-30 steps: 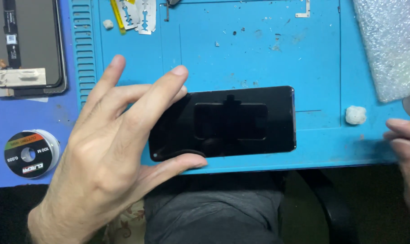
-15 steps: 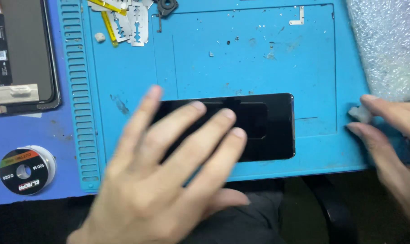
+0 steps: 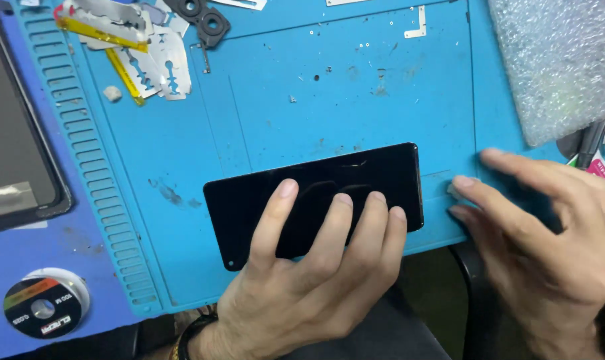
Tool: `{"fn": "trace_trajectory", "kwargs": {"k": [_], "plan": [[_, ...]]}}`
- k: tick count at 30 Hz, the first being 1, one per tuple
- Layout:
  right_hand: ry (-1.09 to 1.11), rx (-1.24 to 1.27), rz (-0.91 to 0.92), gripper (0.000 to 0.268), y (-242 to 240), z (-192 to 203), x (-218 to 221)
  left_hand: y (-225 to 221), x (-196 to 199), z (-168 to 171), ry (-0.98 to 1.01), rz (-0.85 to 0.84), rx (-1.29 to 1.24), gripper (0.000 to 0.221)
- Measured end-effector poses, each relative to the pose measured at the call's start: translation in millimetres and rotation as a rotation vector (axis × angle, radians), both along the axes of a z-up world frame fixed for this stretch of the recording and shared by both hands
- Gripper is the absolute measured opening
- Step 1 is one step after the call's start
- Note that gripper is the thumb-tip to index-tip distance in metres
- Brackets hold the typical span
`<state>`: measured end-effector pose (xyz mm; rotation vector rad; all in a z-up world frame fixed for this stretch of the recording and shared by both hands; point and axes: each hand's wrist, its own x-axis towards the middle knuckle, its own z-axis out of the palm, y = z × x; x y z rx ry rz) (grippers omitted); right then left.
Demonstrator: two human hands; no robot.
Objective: Cleaning a smartphone screen with a small pad on a repair workbench
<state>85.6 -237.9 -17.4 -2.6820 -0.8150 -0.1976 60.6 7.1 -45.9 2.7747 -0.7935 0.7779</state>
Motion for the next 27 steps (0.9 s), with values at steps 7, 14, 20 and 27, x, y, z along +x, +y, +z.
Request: {"fn": "trace_trajectory", "kwargs": {"k": [7, 14, 20, 27], "plan": [[0.098, 0.209, -0.128, 0.073, 20.0, -9.3, -24.6, 6.2, -4.4, -1.4, 0.083, -0.015, -0.027, 0.023], [-0.222, -0.051, 0.208, 0.012, 19.9, -5.2, 4.6, 9.1, -6.0, -3.0, 0.044, -0.003, -0.075, 0.026], [-0.219, -0.114, 0.098, 0.006, 34.9, -2.4, -7.9, 7.6, -6.3, -5.5, 0.022, 0.020, -0.077, 0.027], [-0.250, -0.337, 0.060, 0.042, 35.9, -5.2, -9.6, 7.1, -6.7, -8.4, 0.046, 0.009, -0.085, 0.032]]}}
